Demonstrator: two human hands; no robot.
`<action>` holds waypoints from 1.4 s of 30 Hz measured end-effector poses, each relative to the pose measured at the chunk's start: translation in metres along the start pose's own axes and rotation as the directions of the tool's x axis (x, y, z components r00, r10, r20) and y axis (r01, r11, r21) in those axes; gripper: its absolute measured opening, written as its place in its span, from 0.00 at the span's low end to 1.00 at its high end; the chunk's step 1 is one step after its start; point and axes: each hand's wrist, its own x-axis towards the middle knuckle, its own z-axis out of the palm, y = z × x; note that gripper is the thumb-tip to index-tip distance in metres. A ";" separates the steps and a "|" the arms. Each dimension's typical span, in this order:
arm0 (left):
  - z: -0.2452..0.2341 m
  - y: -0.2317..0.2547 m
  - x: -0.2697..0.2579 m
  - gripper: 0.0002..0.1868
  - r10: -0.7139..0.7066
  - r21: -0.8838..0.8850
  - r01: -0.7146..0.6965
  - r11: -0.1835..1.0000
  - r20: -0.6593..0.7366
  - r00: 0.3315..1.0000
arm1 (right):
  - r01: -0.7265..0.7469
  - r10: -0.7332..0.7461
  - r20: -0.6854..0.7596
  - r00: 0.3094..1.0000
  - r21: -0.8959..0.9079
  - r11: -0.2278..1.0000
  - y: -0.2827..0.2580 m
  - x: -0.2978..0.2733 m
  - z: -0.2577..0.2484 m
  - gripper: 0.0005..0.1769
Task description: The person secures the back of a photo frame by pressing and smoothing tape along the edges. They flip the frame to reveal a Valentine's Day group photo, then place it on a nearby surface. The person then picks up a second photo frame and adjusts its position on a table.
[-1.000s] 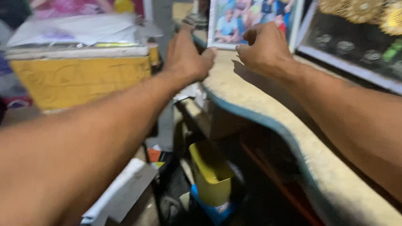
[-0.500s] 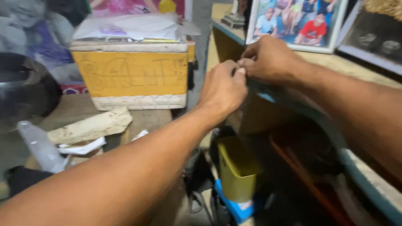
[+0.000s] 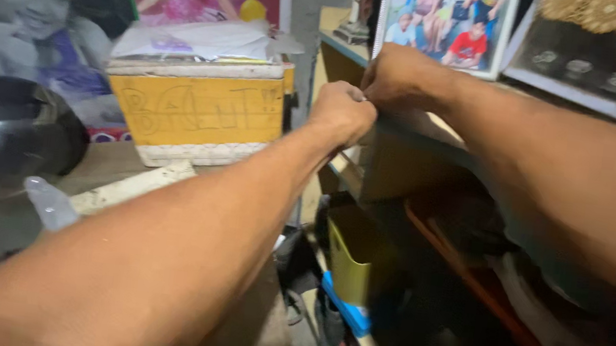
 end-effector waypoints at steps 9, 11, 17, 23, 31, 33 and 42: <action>0.001 -0.008 0.005 0.11 -0.031 -0.073 0.032 0.997 0.020 0.999 | -0.123 0.141 -0.100 0.985 0.168 0.978 -0.007 -0.018 0.006 0.11; 0.005 -0.007 0.003 0.11 -0.061 -0.081 0.062 0.995 0.015 0.998 | -0.111 0.125 -0.092 0.988 0.144 0.983 -0.007 -0.020 0.006 0.11; 0.005 -0.003 0.003 0.11 -0.161 -0.102 0.166 0.981 0.056 0.985 | -0.211 0.236 -0.077 0.969 0.246 0.946 -0.013 -0.024 0.005 0.10; 0.001 0.003 0.001 0.09 -0.145 -0.116 0.158 0.981 0.113 0.983 | -0.147 0.171 -0.111 0.979 0.201 0.968 -0.011 -0.021 0.004 0.12; -0.002 0.008 0.004 0.09 -0.237 -0.060 0.264 0.963 0.285 0.929 | -0.117 0.139 -0.125 0.982 0.174 0.978 -0.007 -0.018 0.008 0.12; -0.001 0.004 0.007 0.09 -0.208 -0.034 0.226 0.974 0.281 0.937 | -0.129 0.161 -0.130 0.978 0.226 0.966 -0.008 -0.019 0.008 0.12; 0.010 -0.027 0.032 0.08 0.175 0.566 -0.379 0.732 0.381 0.908 | -0.094 0.112 -0.116 0.987 0.150 0.984 -0.017 -0.019 0.003 0.12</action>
